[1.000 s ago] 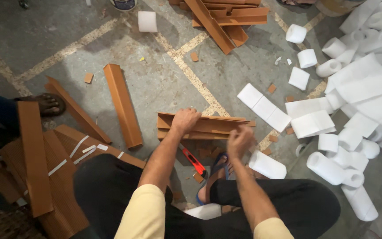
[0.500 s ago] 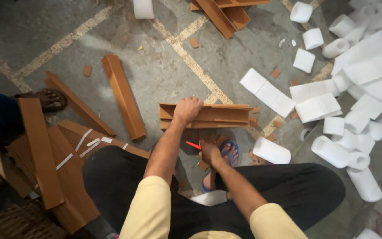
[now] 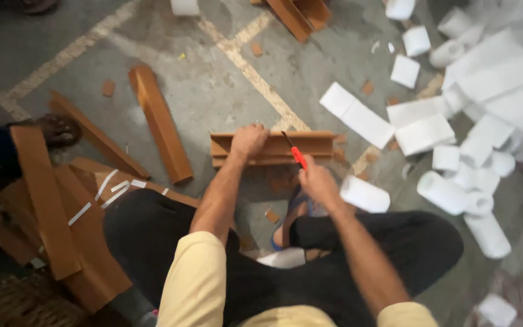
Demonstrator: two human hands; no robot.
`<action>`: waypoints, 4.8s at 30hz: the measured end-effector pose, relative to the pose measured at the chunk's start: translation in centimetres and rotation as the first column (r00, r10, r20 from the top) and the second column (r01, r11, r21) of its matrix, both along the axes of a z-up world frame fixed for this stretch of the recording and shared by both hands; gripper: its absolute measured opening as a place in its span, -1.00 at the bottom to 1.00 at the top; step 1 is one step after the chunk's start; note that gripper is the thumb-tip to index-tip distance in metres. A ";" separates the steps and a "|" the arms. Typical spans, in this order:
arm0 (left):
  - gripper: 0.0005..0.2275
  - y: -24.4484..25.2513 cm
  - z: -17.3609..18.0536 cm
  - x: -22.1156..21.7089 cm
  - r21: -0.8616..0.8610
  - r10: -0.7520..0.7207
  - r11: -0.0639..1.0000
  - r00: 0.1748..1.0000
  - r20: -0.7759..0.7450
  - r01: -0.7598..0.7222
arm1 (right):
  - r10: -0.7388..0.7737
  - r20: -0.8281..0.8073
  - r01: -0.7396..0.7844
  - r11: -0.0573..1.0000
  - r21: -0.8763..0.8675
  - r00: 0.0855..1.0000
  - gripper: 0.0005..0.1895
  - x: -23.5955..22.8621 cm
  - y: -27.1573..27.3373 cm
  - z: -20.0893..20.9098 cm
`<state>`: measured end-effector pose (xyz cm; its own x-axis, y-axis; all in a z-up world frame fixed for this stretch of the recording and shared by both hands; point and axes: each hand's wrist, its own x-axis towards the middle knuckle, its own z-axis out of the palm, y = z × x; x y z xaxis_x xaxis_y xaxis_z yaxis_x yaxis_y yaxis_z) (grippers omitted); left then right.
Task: The person sits on the floor and uses a red utility knife to cut long wooden planks into shorter pieces. They repeatedly pick up a plank, cut it, and place the cut piece aside, accumulating a small pile of cut wood.
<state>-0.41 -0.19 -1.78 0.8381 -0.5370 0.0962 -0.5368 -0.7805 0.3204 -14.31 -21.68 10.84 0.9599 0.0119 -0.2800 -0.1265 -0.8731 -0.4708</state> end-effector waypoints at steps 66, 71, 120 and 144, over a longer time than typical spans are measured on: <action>-0.83 -1.9 3.7 -2.2 0.005 0.069 0.998 0.997 0.022 -0.070 | -0.262 -0.017 0.260 0.962 -0.086 0.965 -0.65 0.0 6.1 -4.1; -0.91 -2.9 2.4 -1.5 0.020 0.103 0.994 0.994 0.031 -0.104 | -0.289 0.041 0.292 0.954 -0.075 0.956 -0.62 0.3 5.7 -4.8; -0.79 -2.3 2.3 -2.0 0.033 0.012 0.999 0.994 0.107 -0.016 | 0.218 -0.311 -0.278 0.946 -0.164 0.925 -0.69 -5.4 3.8 -12.6; -0.61 1.6 4.6 -6.7 0.084 -0.014 0.996 0.986 0.167 0.000 | 0.184 0.074 -0.147 0.925 -0.351 0.980 -0.76 11.2 4.5 -7.1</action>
